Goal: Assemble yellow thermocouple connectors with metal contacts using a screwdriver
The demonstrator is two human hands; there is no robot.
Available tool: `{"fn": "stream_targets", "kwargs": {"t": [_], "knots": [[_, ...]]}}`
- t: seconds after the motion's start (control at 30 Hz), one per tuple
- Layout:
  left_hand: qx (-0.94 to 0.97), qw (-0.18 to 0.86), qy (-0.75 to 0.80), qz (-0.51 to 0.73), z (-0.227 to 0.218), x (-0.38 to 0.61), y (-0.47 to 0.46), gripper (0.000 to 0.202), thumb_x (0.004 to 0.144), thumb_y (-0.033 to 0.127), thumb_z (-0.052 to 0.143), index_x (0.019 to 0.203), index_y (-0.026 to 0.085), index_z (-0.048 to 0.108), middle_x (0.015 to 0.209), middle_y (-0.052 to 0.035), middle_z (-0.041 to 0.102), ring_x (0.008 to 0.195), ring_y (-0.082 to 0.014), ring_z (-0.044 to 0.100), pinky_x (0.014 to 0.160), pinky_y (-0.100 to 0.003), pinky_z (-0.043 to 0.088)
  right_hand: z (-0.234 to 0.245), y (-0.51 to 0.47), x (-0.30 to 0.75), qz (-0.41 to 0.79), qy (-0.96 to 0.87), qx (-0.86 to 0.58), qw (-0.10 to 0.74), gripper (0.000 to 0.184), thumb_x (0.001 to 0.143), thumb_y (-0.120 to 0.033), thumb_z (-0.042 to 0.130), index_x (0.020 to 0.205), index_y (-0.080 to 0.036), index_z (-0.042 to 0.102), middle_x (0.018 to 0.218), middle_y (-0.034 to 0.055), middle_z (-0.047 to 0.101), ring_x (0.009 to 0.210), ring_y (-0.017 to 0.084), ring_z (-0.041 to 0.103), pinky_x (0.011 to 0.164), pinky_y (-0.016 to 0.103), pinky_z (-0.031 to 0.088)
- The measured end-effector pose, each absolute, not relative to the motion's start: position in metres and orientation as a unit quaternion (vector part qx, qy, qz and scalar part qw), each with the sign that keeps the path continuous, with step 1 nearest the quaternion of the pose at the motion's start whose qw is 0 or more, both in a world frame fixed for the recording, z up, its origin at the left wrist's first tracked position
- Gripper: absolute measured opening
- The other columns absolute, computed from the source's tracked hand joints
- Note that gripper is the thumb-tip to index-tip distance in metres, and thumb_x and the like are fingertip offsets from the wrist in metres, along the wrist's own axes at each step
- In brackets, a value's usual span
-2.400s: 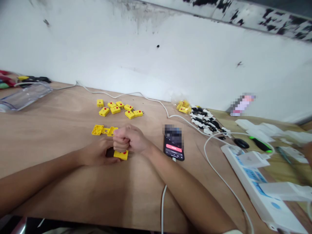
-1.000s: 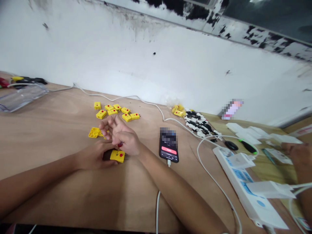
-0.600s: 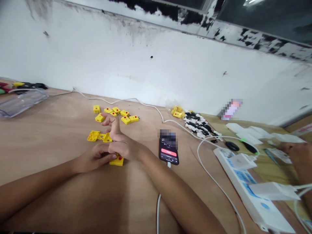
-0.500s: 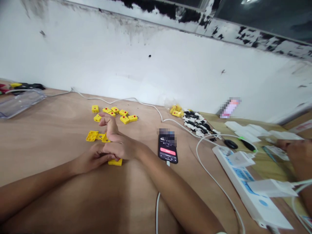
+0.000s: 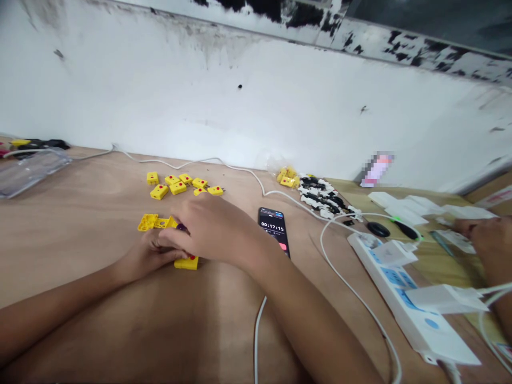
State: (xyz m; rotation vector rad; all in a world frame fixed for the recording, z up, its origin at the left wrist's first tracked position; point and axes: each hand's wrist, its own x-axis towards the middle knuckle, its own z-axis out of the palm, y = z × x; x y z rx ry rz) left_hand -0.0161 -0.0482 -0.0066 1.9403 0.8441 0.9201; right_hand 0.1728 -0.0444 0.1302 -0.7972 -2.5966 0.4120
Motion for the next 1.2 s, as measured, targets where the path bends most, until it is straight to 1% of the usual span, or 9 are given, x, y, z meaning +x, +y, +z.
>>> {"fn": "stream_targets", "kwargs": {"t": [0.2, 0.4, 0.53, 0.63, 0.77, 0.83, 0.93, 1.03, 1.2], "knots": [[0.768, 0.413, 0.331, 0.360, -0.006, -0.016, -0.047, 0.015, 0.086, 0.029, 0.070, 0.082, 0.015, 0.076, 0.078, -0.0034, 0.077, 0.070, -0.0157, 0.070, 0.062, -0.021, 0.054, 0.134, -0.045, 0.175, 0.158, -0.939, -0.263, 0.154, 0.021, 0.085, -0.018, 0.063, 0.066, -0.018, 0.053, 0.064, -0.0011, 0.055, 0.059, 0.012, 0.044, 0.057, 0.027, 0.026], [0.758, 0.434, 0.320, 0.366, -0.004, -0.016, -0.048, 0.012, 0.086, 0.024, 0.068, 0.084, 0.016, 0.076, 0.085, -0.0037, 0.077, 0.077, -0.0147, 0.071, 0.069, -0.020, 0.054, 0.141, -0.040, 0.185, 0.197, -0.945, -0.234, 0.115, 0.014, 0.086, -0.011, 0.057, 0.073, -0.016, 0.063, 0.073, -0.0010, 0.064, 0.066, 0.011, 0.051, 0.065, 0.025, 0.033], [0.761, 0.427, 0.321, 0.369, -0.006, -0.017, -0.046, 0.011, 0.086, 0.025, 0.069, 0.085, 0.017, 0.077, 0.085, -0.0026, 0.077, 0.077, -0.0137, 0.071, 0.068, -0.019, 0.053, 0.142, -0.033, 0.187, 0.231, -0.948, -0.196, 0.098, 0.018, 0.085, -0.006, 0.054, 0.081, -0.017, 0.068, 0.075, -0.0020, 0.067, 0.067, 0.010, 0.054, 0.067, 0.024, 0.035], [0.761, 0.424, 0.335, 0.359, -0.008, -0.018, -0.046, 0.014, 0.086, 0.028, 0.069, 0.084, 0.016, 0.076, 0.083, -0.0030, 0.077, 0.075, -0.0147, 0.071, 0.066, -0.019, 0.053, 0.140, -0.031, 0.188, 0.242, -0.950, -0.167, 0.109, 0.020, 0.088, -0.009, 0.053, 0.082, -0.018, 0.070, 0.073, -0.0019, 0.067, 0.066, 0.010, 0.054, 0.066, 0.025, 0.035], [0.771, 0.405, 0.350, 0.345, -0.006, -0.019, -0.047, 0.016, 0.086, 0.028, 0.068, 0.081, 0.015, 0.076, 0.076, -0.0022, 0.075, 0.069, -0.0144, 0.069, 0.061, -0.019, 0.051, 0.137, -0.038, 0.181, 0.176, -0.957, -0.199, 0.118, 0.022, 0.092, -0.024, 0.056, 0.076, -0.018, 0.070, 0.067, -0.0017, 0.064, 0.063, 0.010, 0.050, 0.064, 0.025, 0.033], [0.769, 0.406, 0.354, 0.345, -0.006, -0.019, -0.047, 0.016, 0.088, 0.027, 0.066, 0.083, 0.015, 0.076, 0.078, -0.0025, 0.075, 0.071, -0.0146, 0.069, 0.061, -0.020, 0.051, 0.136, -0.045, 0.176, 0.092, -0.955, -0.256, 0.120, 0.030, 0.093, -0.033, 0.056, 0.071, -0.016, 0.067, 0.065, 0.0000, 0.062, 0.061, 0.010, 0.047, 0.061, 0.026, 0.030], [0.757, 0.429, 0.349, 0.348, -0.009, -0.018, -0.047, 0.015, 0.087, 0.028, 0.066, 0.086, 0.015, 0.075, 0.086, -0.0041, 0.076, 0.078, -0.0162, 0.070, 0.069, -0.023, 0.054, 0.136, -0.054, 0.169, -0.045, -0.927, -0.357, 0.110, 0.040, 0.093, -0.043, 0.054, 0.066, -0.014, 0.065, 0.063, 0.0037, 0.060, 0.059, 0.013, 0.045, 0.056, 0.029, 0.022], [0.762, 0.427, 0.351, 0.336, -0.010, -0.017, -0.046, 0.014, 0.087, 0.026, 0.066, 0.086, 0.016, 0.074, 0.085, -0.0039, 0.075, 0.079, -0.0163, 0.069, 0.071, -0.023, 0.054, 0.136, -0.059, 0.166, -0.084, -0.908, -0.402, 0.080, 0.042, 0.093, -0.041, 0.051, 0.063, -0.015, 0.063, 0.058, 0.0038, 0.058, 0.054, 0.013, 0.041, 0.053, 0.030, 0.017], [0.779, 0.397, 0.360, 0.326, -0.006, -0.018, -0.047, 0.016, 0.087, 0.029, 0.066, 0.083, 0.015, 0.074, 0.075, -0.0024, 0.073, 0.071, -0.0152, 0.067, 0.067, -0.023, 0.053, 0.136, -0.061, 0.167, -0.028, -0.926, -0.371, 0.058, 0.040, 0.095, -0.031, 0.048, 0.061, -0.015, 0.062, 0.056, 0.0023, 0.056, 0.052, 0.012, 0.039, 0.052, 0.030, 0.019]]}}
